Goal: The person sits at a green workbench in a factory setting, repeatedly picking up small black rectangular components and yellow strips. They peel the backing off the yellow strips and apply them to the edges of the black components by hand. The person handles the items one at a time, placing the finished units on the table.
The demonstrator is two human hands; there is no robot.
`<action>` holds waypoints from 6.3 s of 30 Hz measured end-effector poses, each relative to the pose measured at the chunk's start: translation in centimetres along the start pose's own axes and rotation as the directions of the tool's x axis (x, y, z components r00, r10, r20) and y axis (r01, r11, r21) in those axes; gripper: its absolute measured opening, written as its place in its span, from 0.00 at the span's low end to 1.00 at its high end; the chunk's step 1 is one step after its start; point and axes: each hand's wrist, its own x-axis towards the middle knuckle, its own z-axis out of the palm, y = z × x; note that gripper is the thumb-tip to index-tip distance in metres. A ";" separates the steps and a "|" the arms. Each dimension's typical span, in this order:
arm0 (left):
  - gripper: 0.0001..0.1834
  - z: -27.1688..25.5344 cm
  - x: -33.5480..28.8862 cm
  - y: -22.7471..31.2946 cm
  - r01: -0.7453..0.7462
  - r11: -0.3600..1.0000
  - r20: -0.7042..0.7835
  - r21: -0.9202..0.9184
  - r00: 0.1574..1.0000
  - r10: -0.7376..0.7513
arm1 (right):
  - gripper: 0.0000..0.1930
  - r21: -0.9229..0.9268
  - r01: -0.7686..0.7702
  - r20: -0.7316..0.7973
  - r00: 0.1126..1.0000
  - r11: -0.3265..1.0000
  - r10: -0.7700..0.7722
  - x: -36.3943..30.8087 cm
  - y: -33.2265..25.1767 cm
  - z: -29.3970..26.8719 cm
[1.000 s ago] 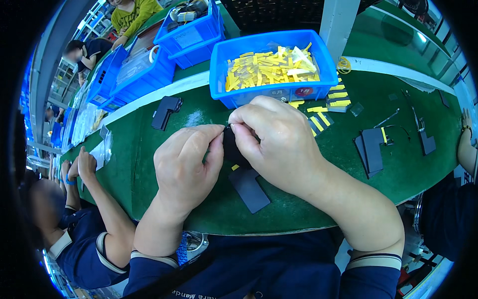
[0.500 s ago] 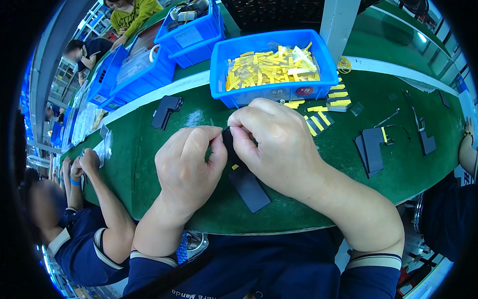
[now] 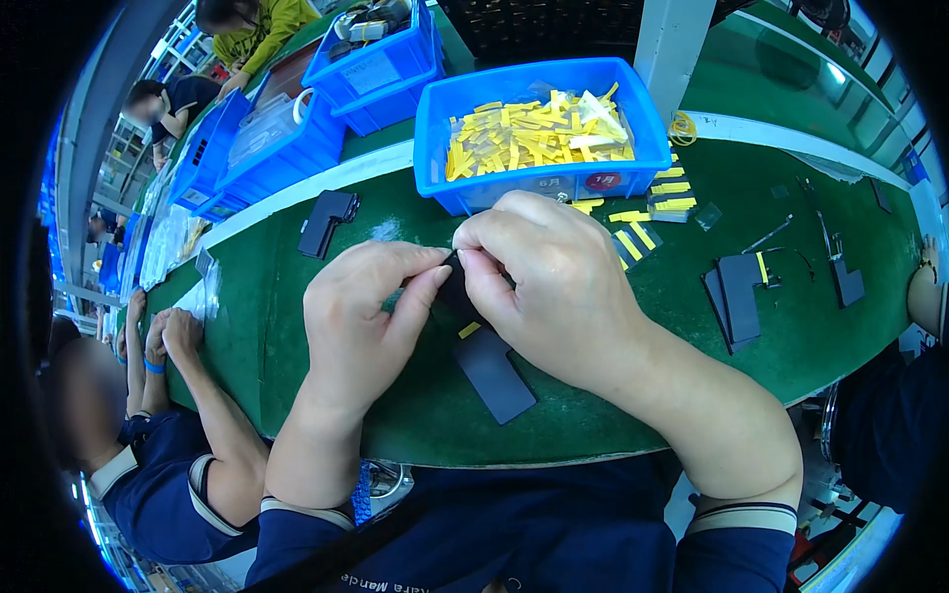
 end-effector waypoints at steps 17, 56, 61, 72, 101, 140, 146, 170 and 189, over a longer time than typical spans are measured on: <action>0.06 -1.2 0.5 -1.5 0.511 0.660 0.377 -0.550 0.858 -0.350 | 0.10 -0.035 0.196 0.047 0.980 0.980 -0.194 0.3 -0.2 -0.5; 0.03 -1.4 0.3 -0.5 0.234 0.950 0.159 -0.207 0.966 -0.203 | 0.06 0.372 -0.452 0.274 0.888 0.811 0.369 1.1 0.4 -2.2; 0.03 -1.1 0.2 -0.3 0.253 0.942 0.146 -0.220 0.963 -0.225 | 0.04 0.207 -0.243 0.120 0.968 0.948 0.222 0.9 -0.1 -1.6; 0.03 -0.9 0.4 -0.6 0.154 0.978 0.093 -0.142 0.986 -0.142 | 0.08 0.041 -0.064 0.049 0.997 0.997 0.062 0.7 -0.1 -1.1; 0.06 -0.9 0.3 -0.5 0.020 0.991 -0.014 -0.135 1.000 -0.022 | 0.04 0.229 -0.252 0.168 0.962 0.940 0.217 0.6 -0.3 -1.0; 0.04 -0.5 0.2 -0.5 0.252 0.936 0.086 -0.247 0.967 -0.238 | 0.04 0.054 -0.034 0.039 0.999 0.998 0.032 -0.1 -0.4 0.0; 0.04 0.1 0.1 -0.2 0.227 0.933 0.047 -0.279 0.974 -0.223 | 0.03 0.068 -0.054 0.031 0.998 0.996 0.052 0.0 -0.3 -0.3; 0.09 0.3 0.4 -0.4 0.051 0.999 -0.132 -0.004 0.990 -0.051 | 0.03 0.002 -0.068 -0.049 0.996 0.998 0.068 0.1 -0.2 -0.1; 0.02 0.7 -0.1 0.6 0.520 0.720 0.231 -0.460 0.853 -0.468 | 0.03 0.012 -0.113 -0.034 0.993 0.993 0.114 0.1 -0.1 -0.2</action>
